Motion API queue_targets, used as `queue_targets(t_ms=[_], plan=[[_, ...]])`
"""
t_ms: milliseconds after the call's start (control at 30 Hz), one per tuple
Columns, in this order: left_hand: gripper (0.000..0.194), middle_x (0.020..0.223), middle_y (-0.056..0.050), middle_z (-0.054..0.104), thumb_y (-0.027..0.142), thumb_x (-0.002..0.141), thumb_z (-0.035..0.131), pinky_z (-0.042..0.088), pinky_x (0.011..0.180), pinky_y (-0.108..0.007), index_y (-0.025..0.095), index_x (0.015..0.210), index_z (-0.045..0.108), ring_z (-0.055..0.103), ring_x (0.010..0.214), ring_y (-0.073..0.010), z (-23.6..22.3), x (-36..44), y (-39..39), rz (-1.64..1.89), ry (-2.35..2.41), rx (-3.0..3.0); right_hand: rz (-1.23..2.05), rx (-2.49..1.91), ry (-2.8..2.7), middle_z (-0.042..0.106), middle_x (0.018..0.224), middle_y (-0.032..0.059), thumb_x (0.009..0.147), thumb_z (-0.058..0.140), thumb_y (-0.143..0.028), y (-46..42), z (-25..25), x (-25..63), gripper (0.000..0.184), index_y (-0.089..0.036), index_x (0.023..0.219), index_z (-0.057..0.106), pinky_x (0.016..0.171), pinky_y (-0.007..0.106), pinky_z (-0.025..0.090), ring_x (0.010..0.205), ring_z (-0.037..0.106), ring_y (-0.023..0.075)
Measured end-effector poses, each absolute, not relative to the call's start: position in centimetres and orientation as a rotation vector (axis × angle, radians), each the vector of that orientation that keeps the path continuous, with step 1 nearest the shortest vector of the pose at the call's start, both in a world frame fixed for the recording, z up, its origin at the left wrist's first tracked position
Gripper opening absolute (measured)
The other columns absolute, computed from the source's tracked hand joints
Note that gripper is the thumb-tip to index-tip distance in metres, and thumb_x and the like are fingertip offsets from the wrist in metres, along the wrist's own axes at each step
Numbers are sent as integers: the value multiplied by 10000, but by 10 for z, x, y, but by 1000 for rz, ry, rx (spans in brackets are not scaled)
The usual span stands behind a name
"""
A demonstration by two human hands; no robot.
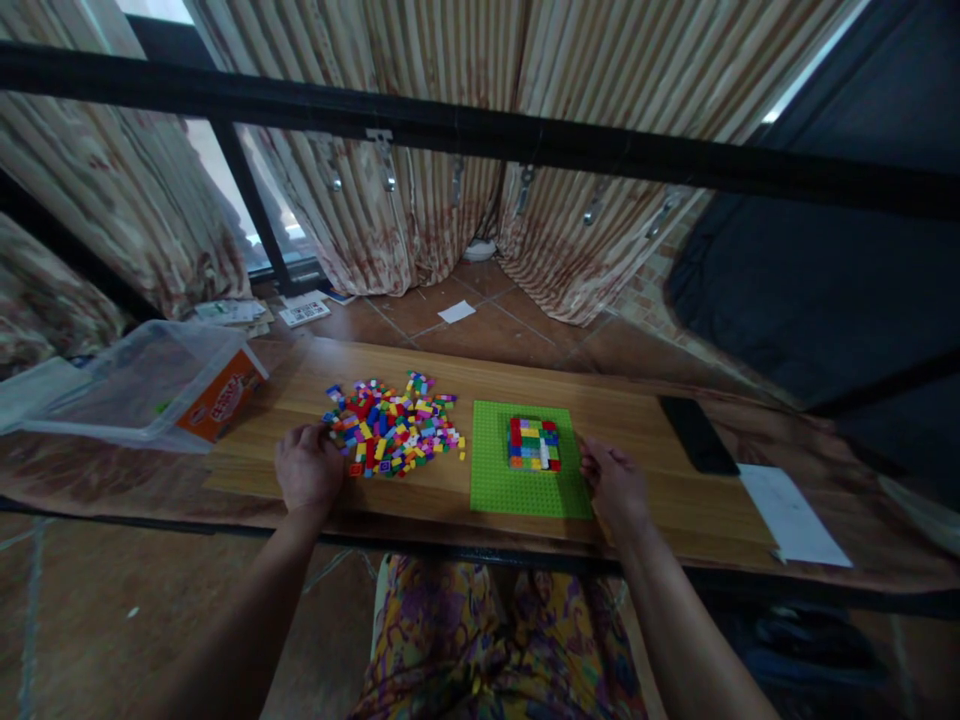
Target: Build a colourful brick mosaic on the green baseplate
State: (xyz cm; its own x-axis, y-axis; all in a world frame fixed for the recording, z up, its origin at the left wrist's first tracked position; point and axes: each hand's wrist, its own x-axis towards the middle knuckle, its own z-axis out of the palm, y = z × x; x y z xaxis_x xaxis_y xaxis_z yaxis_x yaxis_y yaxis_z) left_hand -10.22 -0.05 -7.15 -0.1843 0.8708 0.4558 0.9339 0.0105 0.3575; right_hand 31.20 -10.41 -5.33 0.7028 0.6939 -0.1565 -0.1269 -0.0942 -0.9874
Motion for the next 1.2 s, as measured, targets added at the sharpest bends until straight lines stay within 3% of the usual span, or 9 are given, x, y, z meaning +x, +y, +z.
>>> queue_targets(t_ms=[167, 400, 700, 967, 1200], plan=[[300, 961, -140, 656, 183, 843, 443, 447, 854, -402, 135, 977, 708, 563, 927, -281, -71, -101, -1, -909, -2167, -1921, 725, -1479, -459, 638, 635, -4, 533, 836, -493, -124, -46, 287, 395, -172, 681, 659, 483, 210, 422, 517, 520, 88], [288, 965, -124, 660, 147, 826, 461, 453, 868, -392, 151, 976, 706, 569, 929, -272, -68, -98, -4, -920, -2203, -1922, 756, -1568, -909, 617, 608, -16, 707, 729, -496, -128, -33, 228, 310, -188, 713, 695, 573, 254, 412, 576, 528, 126], [294, 977, -118, 651, 154, 830, 465, 447, 894, -390, 168, 999, 705, 567, 950, -269, -69, -96, -6, -936, -2264, -1888, 778, -1480, -1502, 670, 814, 24, 878, 573, -369, -116, -44, 175, 199, -214, 839, 690, 707, 289, 468, 769, 622, 174], [300, 989, -126, 651, 153, 827, 464, 445, 908, -399, 158, 1004, 707, 560, 970, -272, -68, -96, -6, -964, -2288, -1894, 467, -1475, -1883, 638, 1017, 64, 911, 477, -203, -60, -35, 151, 262, -234, 1048, 698, 852, 322, 479, 945, 613, 205], [301, 996, -118, 653, 134, 814, 469, 442, 915, -409, 178, 991, 709, 560, 983, -273, -67, -95, -6, -973, -2312, -1884, 304, -1534, -2106, 588, 1016, 56, 875, 516, -135, -22, -38, 138, 290, -268, 1026, 724, 840, 310, 468, 946, 562, 212]])
